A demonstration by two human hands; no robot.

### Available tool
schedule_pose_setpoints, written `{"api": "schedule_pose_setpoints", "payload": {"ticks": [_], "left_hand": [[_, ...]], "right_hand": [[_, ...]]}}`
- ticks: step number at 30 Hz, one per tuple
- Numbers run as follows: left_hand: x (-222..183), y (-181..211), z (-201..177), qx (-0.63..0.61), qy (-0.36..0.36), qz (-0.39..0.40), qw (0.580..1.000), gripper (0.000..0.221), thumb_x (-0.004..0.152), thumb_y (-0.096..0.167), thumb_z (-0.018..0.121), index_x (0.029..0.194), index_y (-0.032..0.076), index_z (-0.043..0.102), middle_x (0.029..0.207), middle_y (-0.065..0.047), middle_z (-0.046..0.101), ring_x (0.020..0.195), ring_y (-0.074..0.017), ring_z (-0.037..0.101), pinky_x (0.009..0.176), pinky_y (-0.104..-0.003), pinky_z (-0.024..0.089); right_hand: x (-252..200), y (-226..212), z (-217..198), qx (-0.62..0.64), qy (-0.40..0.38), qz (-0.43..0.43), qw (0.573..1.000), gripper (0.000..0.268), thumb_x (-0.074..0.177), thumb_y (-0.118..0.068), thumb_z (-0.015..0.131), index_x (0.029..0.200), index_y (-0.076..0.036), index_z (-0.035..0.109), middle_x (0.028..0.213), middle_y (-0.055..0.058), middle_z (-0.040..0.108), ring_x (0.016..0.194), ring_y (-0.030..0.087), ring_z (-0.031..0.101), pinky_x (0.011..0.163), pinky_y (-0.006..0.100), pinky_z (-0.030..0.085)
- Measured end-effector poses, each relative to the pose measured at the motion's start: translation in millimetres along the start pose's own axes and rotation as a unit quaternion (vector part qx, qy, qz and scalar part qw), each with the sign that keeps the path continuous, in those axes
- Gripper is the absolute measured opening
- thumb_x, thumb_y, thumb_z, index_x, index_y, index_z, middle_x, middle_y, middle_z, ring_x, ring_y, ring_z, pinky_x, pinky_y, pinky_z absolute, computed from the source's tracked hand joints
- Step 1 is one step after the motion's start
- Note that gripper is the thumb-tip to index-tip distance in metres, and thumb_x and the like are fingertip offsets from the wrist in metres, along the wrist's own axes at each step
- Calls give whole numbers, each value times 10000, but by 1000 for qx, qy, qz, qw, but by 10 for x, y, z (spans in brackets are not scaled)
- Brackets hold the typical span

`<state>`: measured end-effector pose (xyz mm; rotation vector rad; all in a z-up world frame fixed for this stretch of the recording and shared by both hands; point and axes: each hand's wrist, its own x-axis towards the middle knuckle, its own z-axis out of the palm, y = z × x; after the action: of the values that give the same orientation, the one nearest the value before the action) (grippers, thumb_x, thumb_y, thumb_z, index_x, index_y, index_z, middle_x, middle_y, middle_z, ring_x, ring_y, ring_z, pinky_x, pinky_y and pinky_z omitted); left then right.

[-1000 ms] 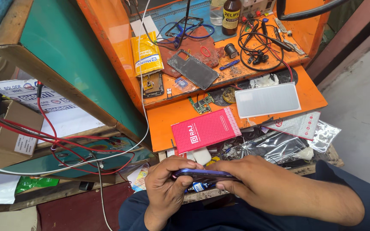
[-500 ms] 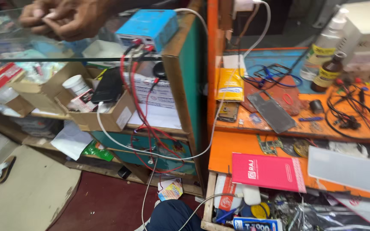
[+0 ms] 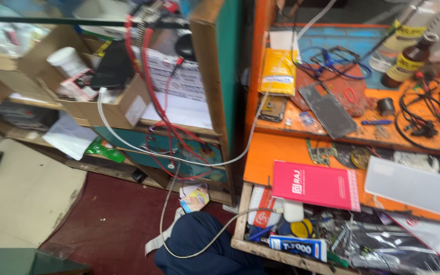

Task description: The person assembles a mobile phone by fitting a plastic frame onto the chassis, pressing a screen panel onto the front, and checking the internal components and battery before closing the casing.

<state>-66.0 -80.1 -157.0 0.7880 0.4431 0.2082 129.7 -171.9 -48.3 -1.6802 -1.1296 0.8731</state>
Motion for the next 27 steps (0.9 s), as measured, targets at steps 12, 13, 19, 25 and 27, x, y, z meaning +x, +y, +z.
{"api": "schedule_pose_setpoints", "payload": {"ticks": [12, 13, 19, 25, 27], "left_hand": [[-765, -360, 256, -103, -141, -106, 979, 879, 988, 684, 452, 1585, 43, 371, 1261, -184, 670, 1144, -298, 692, 1034, -441, 563], [-773, -344, 269, -152, -154, -108, 970, 944, 943, 754, 370, 1595, 72, 348, 1264, -151, 674, 1127, -285, 698, 1010, -442, 577], [-681, -104, 406, -165, -118, -131, 971, 899, 985, 758, 191, 1553, 86, 375, 1205, -177, 691, 1106, -298, 707, 991, -421, 581], [-679, -85, 484, -199, -96, -155, 963, 804, 1029, 683, 227, 1526, 67, 367, 1330, -166, 639, 1146, -271, 694, 1016, -410, 571], [-687, -81, 478, -187, -101, -146, 966, 793, 1044, 676, 232, 1526, 61, 368, 1351, -171, 621, 1173, -256, 677, 1042, -397, 554]], "right_hand": [[-912, 72, 160, -18, 21, -20, 999, 328, 817, -49, 806, 1139, -35, 750, 1072, 95, 703, 909, 171, 721, 791, 273, 591], [-919, 43, 186, -19, 39, -51, 998, 246, 840, -42, 787, 1084, -40, 763, 1049, 72, 744, 955, 180, 714, 816, 269, 590], [-862, -106, 194, -94, 102, -58, 989, 223, 778, -105, 837, 985, -65, 764, 971, 35, 734, 825, 134, 764, 683, 234, 612], [-890, -153, 207, -164, 81, -62, 981, 271, 753, -174, 873, 953, -62, 729, 938, 57, 702, 774, 167, 744, 634, 262, 611], [-901, -160, 217, -174, 74, -51, 981, 297, 741, -198, 879, 952, -56, 725, 930, 60, 697, 764, 177, 735, 627, 274, 604]]}}
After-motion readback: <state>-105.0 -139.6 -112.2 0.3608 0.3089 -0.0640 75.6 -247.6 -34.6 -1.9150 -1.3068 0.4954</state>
